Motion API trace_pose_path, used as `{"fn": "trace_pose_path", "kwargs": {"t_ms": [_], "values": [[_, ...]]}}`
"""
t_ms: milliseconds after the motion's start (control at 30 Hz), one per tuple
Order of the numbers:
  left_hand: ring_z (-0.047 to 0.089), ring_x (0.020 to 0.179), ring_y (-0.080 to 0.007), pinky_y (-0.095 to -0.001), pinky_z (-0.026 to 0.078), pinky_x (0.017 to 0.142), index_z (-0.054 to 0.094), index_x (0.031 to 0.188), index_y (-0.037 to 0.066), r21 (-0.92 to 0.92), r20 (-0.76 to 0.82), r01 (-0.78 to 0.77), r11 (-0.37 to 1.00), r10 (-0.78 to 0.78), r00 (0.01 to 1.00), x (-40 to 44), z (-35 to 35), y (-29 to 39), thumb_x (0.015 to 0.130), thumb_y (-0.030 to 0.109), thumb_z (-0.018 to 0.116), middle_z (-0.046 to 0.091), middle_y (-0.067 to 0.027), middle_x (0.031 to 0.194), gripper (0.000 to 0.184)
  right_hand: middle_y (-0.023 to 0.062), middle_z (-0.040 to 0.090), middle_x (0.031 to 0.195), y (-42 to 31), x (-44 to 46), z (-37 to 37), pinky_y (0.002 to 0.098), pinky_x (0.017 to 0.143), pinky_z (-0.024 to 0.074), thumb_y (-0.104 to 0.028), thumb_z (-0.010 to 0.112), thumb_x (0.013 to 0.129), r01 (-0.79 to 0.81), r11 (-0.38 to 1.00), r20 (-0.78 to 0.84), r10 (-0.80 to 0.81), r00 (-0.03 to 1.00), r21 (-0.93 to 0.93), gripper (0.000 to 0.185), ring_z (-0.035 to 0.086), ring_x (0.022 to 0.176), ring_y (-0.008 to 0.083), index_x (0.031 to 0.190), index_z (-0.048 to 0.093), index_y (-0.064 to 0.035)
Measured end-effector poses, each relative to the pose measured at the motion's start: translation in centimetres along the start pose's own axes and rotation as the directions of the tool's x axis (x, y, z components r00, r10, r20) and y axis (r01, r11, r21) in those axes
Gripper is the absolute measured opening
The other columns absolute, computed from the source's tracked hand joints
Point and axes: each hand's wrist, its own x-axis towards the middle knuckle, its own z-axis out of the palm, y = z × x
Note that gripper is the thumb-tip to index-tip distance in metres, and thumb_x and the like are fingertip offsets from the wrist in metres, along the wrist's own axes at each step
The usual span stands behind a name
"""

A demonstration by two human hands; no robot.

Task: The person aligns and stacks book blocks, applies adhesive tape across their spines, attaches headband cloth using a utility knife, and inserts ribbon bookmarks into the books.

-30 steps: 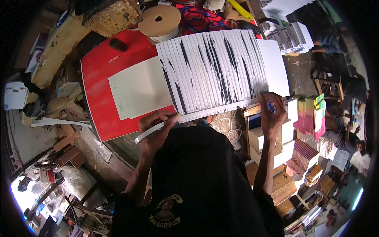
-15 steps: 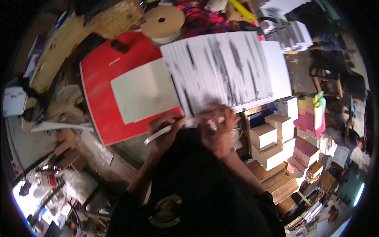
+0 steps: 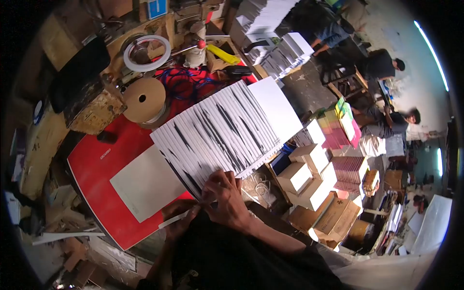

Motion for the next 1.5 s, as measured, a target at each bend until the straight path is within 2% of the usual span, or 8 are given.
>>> {"fn": "trace_pose_path", "kwargs": {"t_ms": [267,467,767,900,1000,1067,1167,1500], "values": [[0.062,0.061,-0.0075,-0.0267,0.049,0.056,0.064,0.068,0.005,0.178,0.033,0.119,0.977,-0.127,0.991,1.0,-1.0,-0.8,0.076,0.013,0.087,0.070,-0.0058,0.069,0.025,0.0055,0.073,0.100,2.5,6.8,-6.3,0.0294,0.080,0.0541,-0.005,0.077,0.083,-0.004,0.939,0.248,-0.087,0.965,0.344,0.021,0.069,0.094,0.0166,0.104,0.072,-0.0083],[0.062,0.064,-0.0090,-0.0271,0.048,0.056,0.068,0.074,0.004,0.042,0.106,0.064,0.997,-0.068,0.992,0.7,-1.1,-1.1,0.084,0.019,0.079,0.071,-0.0072,0.076,0.022,0.0109,0.074,0.099,8.5,24.7,-8.1,0.0313,0.078,0.0558,-0.001,0.070,0.086,0.202,0.965,-0.268,-0.154,0.951,0.165,0.022,0.072,0.090,0.0216,0.108,0.070,-0.0024],[0.064,0.073,-0.0100,-0.0260,0.049,0.061,0.069,0.079,0.003,-0.170,0.288,0.318,0.933,-0.262,0.921,1.1,-3.0,-0.8,0.096,0.033,0.066,0.073,-0.0092,0.089,0.034,0.0187,0.066,0.125,19.0,41.9,-3.3,0.0629,0.103,0.0385,-0.029,0.067,0.085,-0.087,0.896,-0.165,0.015,0.986,-0.435,0.052,0.061,0.117,0.0372,0.131,0.056,-0.0096],[0.066,0.069,-0.0089,-0.0249,0.052,0.060,0.075,0.092,0.000,-0.029,0.316,0.235,0.972,-0.214,0.924,2.2,-3.4,3.3,0.087,0.009,0.078,0.073,-0.0054,0.079,0.011,0.0211,0.065,0.110,21.0,41.6,-5.4,0.0438,0.082,0.0515,-0.022,0.055,0.094,-0.099,0.746,-0.253,-0.095,0.963,-0.658,0.038,0.064,0.097,0.0349,0.125,0.056,-0.0012],[0.067,0.072,-0.0093,-0.0253,0.054,0.062,0.074,0.092,0.000,0.135,0.285,0.235,0.962,-0.265,0.921,2.5,-3.0,3.7,0.088,0.011,0.077,0.075,-0.0079,0.083,0.012,0.0081,0.060,0.091,18.2,34.6,-10.1,0.0305,0.064,0.0477,-0.022,0.053,0.098,-0.045,0.799,-0.236,0.231,0.944,0.599,0.027,0.057,0.079,0.0137,0.111,0.059,0.0008],[0.068,0.073,-0.0098,-0.0262,0.055,0.065,0.074,0.092,0.001,0.204,0.313,0.336,0.920,-0.386,0.867,2.0,-3.3,2.8,0.087,0.013,0.078,0.076,-0.0096,0.087,0.013,0.0088,0.063,0.097,14.6,27.8,-12.2,0.0320,0.068,0.0494,-0.022,0.052,0.099,-0.065,0.629,-0.093,0.216,0.972,0.775,0.032,0.058,0.083,0.0138,0.120,0.058,0.0018],[0.071,0.076,-0.0127,-0.0286,0.057,0.068,0.075,0.093,0.002,0.285,0.327,0.109,0.952,-0.204,0.923,1.9,-3.3,1.0,0.086,0.015,0.078,0.076,-0.0111,0.090,0.015,0.0121,0.065,0.099,5.8,17.3,-14.4,0.0337,0.071,0.0515,-0.017,0.054,0.100,-0.092,0.941,0.002,0.097,0.995,0.325,0.041,0.062,0.083,0.0160,0.137,0.049,0.0010],[0.071,0.072,-0.0169,-0.0269,0.055,0.062,0.070,0.093,0.001,0.215,0.273,-0.051,0.975,-0.010,0.962,0.9,-3.2,0.7,0.086,0.005,0.074,0.073,-0.0131,0.085,0.009,0.0228,0.070,0.094,-7.6,-3.1,-8.4,0.0387,0.054,0.0583,-0.007,0.061,0.094,-0.101,0.970,0.239,0.154,0.959,-0.223,0.043,0.071,0.067,0.0319,0.135,0.050,-0.0015]]}}
